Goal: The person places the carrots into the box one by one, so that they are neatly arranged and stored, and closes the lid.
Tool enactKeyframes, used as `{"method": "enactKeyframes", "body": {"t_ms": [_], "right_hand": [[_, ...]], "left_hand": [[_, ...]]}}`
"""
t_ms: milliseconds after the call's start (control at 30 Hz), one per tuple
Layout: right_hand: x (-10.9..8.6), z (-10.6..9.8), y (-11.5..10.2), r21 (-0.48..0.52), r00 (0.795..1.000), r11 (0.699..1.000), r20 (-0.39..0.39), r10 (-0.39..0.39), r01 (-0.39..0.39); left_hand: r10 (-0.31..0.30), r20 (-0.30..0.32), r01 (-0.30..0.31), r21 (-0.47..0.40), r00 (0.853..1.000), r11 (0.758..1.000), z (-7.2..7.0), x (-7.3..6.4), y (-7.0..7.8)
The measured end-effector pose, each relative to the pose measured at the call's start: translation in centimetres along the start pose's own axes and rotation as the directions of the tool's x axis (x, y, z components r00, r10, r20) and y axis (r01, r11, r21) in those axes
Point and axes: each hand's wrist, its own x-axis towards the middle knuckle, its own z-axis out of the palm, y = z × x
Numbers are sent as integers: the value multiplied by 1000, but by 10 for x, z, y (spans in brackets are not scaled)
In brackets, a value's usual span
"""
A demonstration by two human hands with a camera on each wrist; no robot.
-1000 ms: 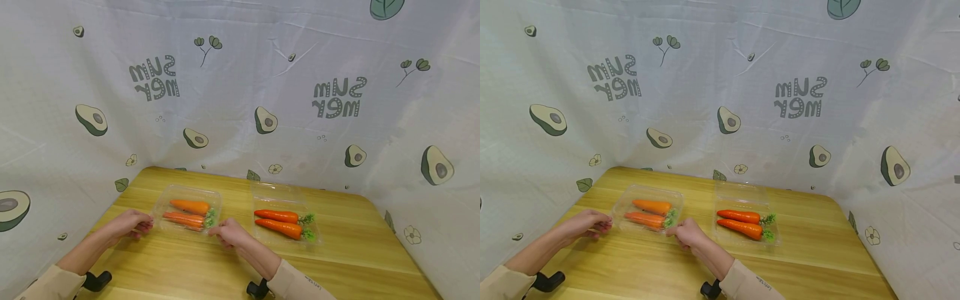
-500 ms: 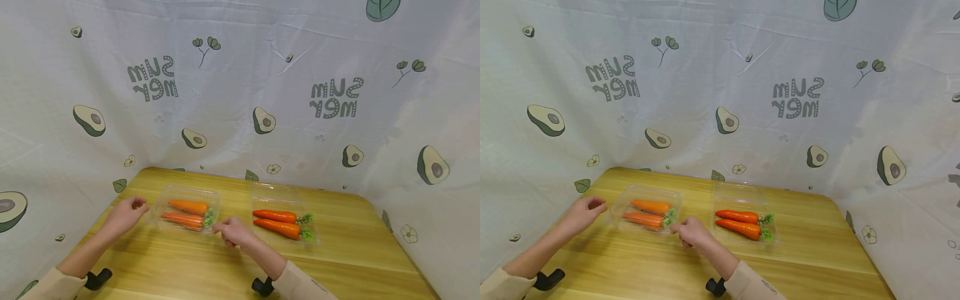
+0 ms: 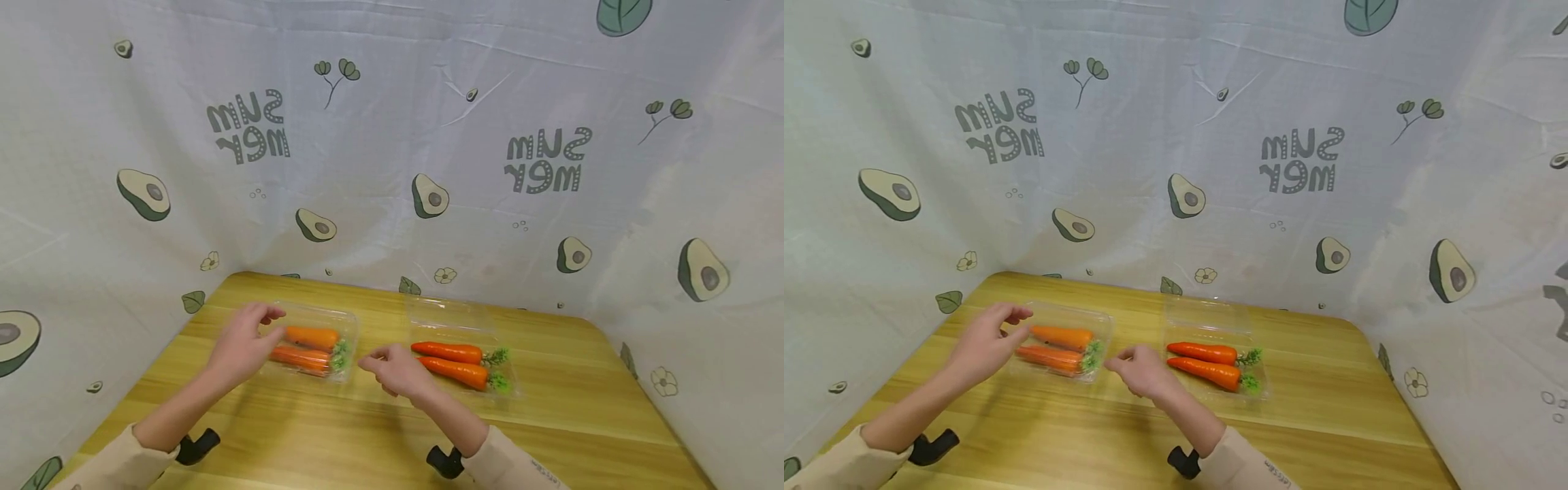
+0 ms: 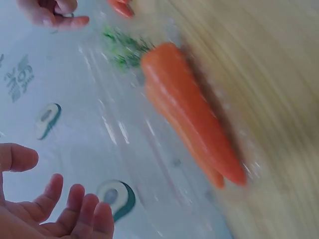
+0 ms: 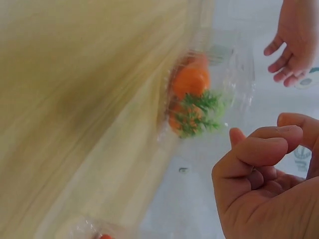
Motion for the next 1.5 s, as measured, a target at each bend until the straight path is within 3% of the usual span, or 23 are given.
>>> {"method": "enactKeyframes", "body": {"t_ms": [233, 500, 600, 833, 1100, 1500], "right_hand": [[-3, -22, -4, -32, 999, 999, -46, 11, -13], [-5, -47, -2, -24, 994, 999, -108, 35, -38], [-5, -54, 1, -63, 988, 997, -148, 38, -48], [-4, -70, 12, -102, 981, 992, -187, 57, -78], [-8, -93, 17, -145, 973, 983, -216, 81, -114], [-11, -120, 28, -165, 961, 978, -265, 77, -124]], "left_hand": [[37, 78, -32, -58, 996, 998, 22, 10, 29], [14, 179, 16, -166, 984, 986, 48, 24, 58], [7, 202, 32, -192, 979, 981, 57, 30, 67], [-42, 253, 94, -198, 966, 976, 78, 43, 82], [-23, 339, 106, -228, 940, 968, 98, 57, 101], [-21, 383, 104, -196, 924, 975, 121, 77, 121]]}}
